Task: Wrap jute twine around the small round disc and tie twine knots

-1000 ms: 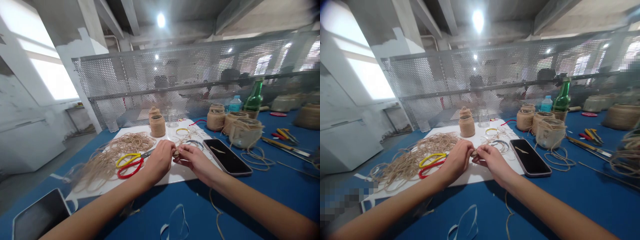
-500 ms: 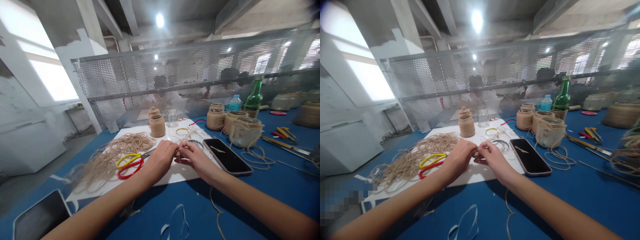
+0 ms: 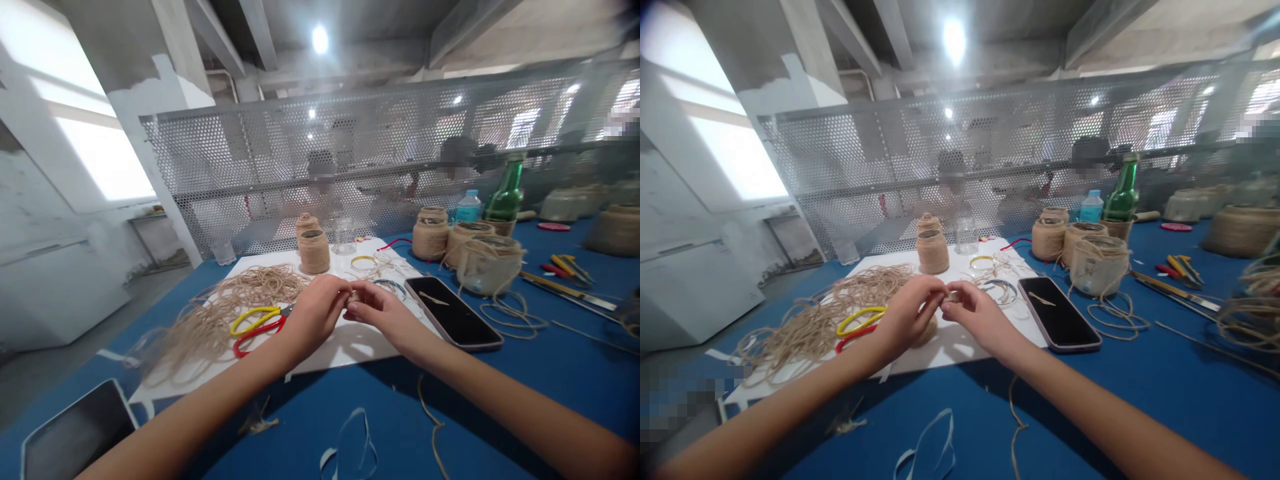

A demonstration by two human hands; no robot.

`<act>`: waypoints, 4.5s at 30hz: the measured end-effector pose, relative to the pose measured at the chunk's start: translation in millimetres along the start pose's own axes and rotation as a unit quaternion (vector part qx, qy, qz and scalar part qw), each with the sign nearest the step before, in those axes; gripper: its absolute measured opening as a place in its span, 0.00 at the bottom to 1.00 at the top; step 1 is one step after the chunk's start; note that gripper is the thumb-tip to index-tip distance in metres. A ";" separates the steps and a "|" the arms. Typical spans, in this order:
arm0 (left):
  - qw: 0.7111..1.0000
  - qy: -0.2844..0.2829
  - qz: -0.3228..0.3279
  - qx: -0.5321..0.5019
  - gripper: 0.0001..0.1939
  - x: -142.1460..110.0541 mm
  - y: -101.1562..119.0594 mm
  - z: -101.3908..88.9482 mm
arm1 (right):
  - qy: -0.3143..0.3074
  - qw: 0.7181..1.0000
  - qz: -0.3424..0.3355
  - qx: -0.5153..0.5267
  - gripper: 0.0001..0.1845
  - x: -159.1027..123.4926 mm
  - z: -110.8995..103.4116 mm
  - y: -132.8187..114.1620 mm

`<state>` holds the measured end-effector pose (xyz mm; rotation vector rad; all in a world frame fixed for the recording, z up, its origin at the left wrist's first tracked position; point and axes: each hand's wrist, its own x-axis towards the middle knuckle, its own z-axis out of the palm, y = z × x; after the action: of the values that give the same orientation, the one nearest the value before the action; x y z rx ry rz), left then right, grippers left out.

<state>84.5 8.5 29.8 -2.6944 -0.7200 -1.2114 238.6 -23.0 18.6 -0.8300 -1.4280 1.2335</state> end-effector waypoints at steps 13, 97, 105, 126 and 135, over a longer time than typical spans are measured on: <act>0.996 0.006 -0.049 -0.071 0.05 4.6 7.7 -8.7 | 0.044 0.992 -0.095 -0.073 0.10 -4.8 -0.2 4.6; 0.976 -0.108 -0.054 -0.179 0.11 15.8 21.5 -38.4 | -0.012 0.996 -0.052 0.069 0.17 2.0 -13.5 0.0; 0.981 -0.103 -0.042 -0.156 0.14 15.7 4.9 -31.5 | -0.050 0.995 -0.032 0.081 0.08 0.8 -9.4 -3.0; 0.984 -0.119 -0.020 -0.132 0.04 13.9 3.5 -23.4 | -0.085 0.993 0.019 0.079 0.07 2.5 -10.2 11.0; 0.990 -0.097 -0.003 -0.105 0.05 12.8 -0.8 -22.4 | -0.069 0.993 0.033 0.094 0.09 1.5 -8.8 11.4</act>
<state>76.2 7.8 54.2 -3.0189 -0.6553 -1.0920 245.4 -16.7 7.5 -0.6778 -1.3762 1.4754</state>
